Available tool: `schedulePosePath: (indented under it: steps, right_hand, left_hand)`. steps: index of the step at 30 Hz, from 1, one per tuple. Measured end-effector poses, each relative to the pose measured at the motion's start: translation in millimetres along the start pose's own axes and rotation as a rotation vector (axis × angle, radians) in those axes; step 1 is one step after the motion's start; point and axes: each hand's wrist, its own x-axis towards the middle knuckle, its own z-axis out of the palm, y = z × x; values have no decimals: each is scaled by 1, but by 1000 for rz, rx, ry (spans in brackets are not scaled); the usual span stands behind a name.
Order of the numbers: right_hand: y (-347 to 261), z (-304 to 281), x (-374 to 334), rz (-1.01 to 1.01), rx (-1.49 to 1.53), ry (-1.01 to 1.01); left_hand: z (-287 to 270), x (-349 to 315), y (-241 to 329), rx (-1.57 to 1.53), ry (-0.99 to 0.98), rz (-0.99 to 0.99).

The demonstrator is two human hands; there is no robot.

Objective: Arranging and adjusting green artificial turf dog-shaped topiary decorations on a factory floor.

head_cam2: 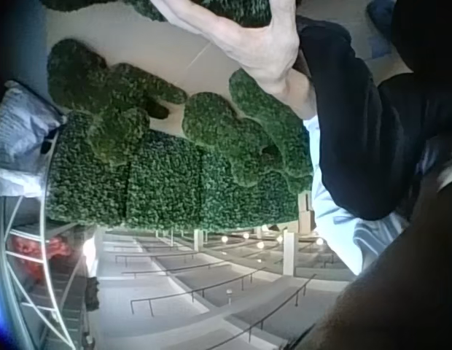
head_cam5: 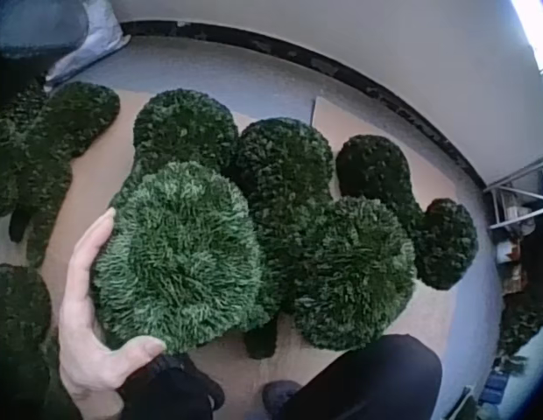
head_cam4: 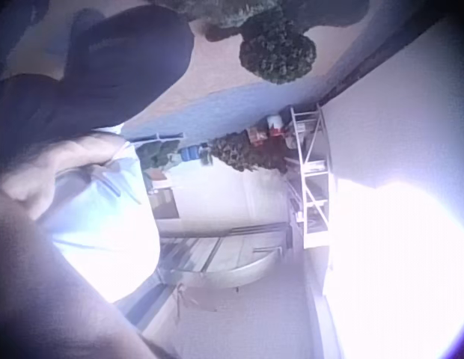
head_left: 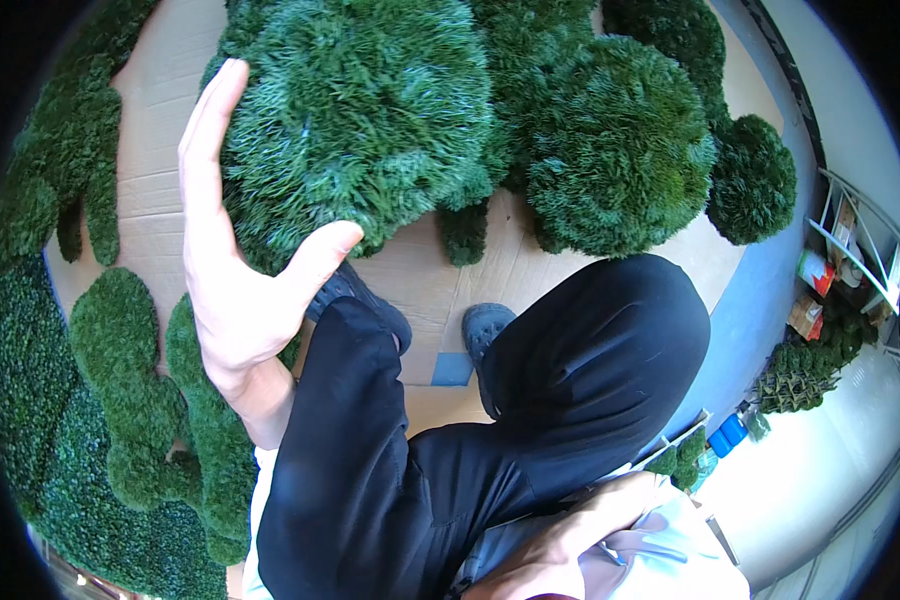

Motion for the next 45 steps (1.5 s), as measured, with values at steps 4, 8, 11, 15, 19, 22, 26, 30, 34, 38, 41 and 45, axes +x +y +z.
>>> schedulePosePath:
  steps: [4, 8, 11, 15, 19, 22, 26, 30, 34, 38, 41, 45]
  right_hand:
    - [-20, -16, 5, -71, 19, 28]
    - [-52, -45, 8, -260, -240, 309]
    - [-58, -57, 26, 99, -1159, 1072]
    - [-53, -101, 53, 199, -1617, 1253]
    - [-53, -139, 72, 57, -1885, 1140]
    - [-54, -148, 80, 44, -2032, 1231]
    - [-65, -159, 74, 95, -1739, 1143]
    - [-65, -159, 65, 127, -1699, 1144]
    - [-60, -155, 65, 221, -1582, 1168]
    - [-58, -160, 65, 116, -1650, 1139]
    - [-57, -163, 62, 131, -1628, 1133]
    - [-55, -165, 58, 67, -1674, 1097]
  left_hand:
    - [-6, 3, 0, 99, -31, 15]
    - [-12, 3, 3, 132, -49, 40]
    - [-16, 0, 8, 126, -112, -17]
    - [-20, 1, 9, 134, -168, -54]
    - [-14, 5, 8, 100, -119, 36]
    - [-10, 3, 10, -86, -46, 23]
    - [-18, -4, 12, 126, -5, -11]
    - [-26, -1, 2, 172, -97, -10]
    - [-19, 0, -2, 175, -58, 55]
    - [-2, -3, 4, 125, 59, 42]
    - [7, 4, 10, -381, 98, -19]
    - [12, 10, 36, -164, 131, -135]
